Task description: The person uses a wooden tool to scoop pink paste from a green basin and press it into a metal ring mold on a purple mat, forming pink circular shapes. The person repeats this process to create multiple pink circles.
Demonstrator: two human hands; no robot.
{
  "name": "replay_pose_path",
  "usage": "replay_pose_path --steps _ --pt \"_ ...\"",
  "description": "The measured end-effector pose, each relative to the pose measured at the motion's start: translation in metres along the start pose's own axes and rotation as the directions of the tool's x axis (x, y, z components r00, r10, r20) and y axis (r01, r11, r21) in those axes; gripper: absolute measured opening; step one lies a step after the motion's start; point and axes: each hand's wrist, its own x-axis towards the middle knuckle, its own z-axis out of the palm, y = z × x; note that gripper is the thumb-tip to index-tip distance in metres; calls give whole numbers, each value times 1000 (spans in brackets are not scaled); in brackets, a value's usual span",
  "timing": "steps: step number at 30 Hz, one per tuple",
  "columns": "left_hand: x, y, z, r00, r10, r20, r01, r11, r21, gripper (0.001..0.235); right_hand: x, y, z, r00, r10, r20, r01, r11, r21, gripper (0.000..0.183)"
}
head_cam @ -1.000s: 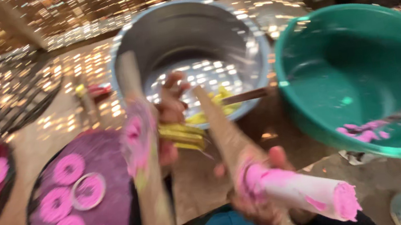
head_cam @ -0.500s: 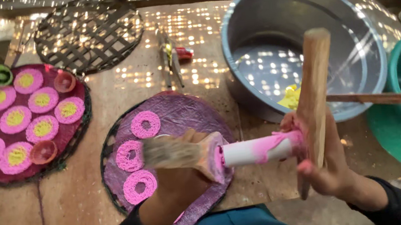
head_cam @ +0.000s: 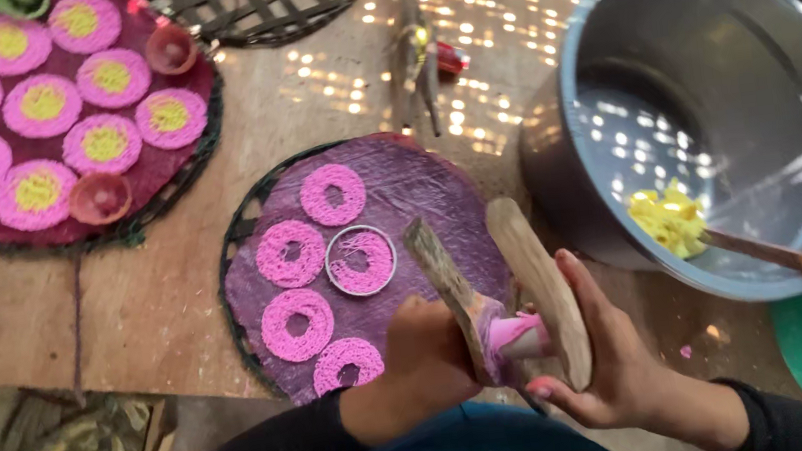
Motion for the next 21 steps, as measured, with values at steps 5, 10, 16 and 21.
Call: replay_pose_path --steps 5,10,16,21 --pt "25 -39 -12 983 38 -180 -32 999 33 42 36 47 -15 767 294 570 -620 567 542 131" --pt "69 -72 -99 885 457 92 -460 888 11 78 39 90 -40 618 248 746 -748 478 461 129" --pt "115 -114 -141 911 377 -163 -263 228 -938 85 57 124 -55 543 359 759 -793 517 323 122" --pt "118 -137 -141 821 471 -323 -323 -83 -943 86 90 154 -52 480 322 816 -829 472 300 116"
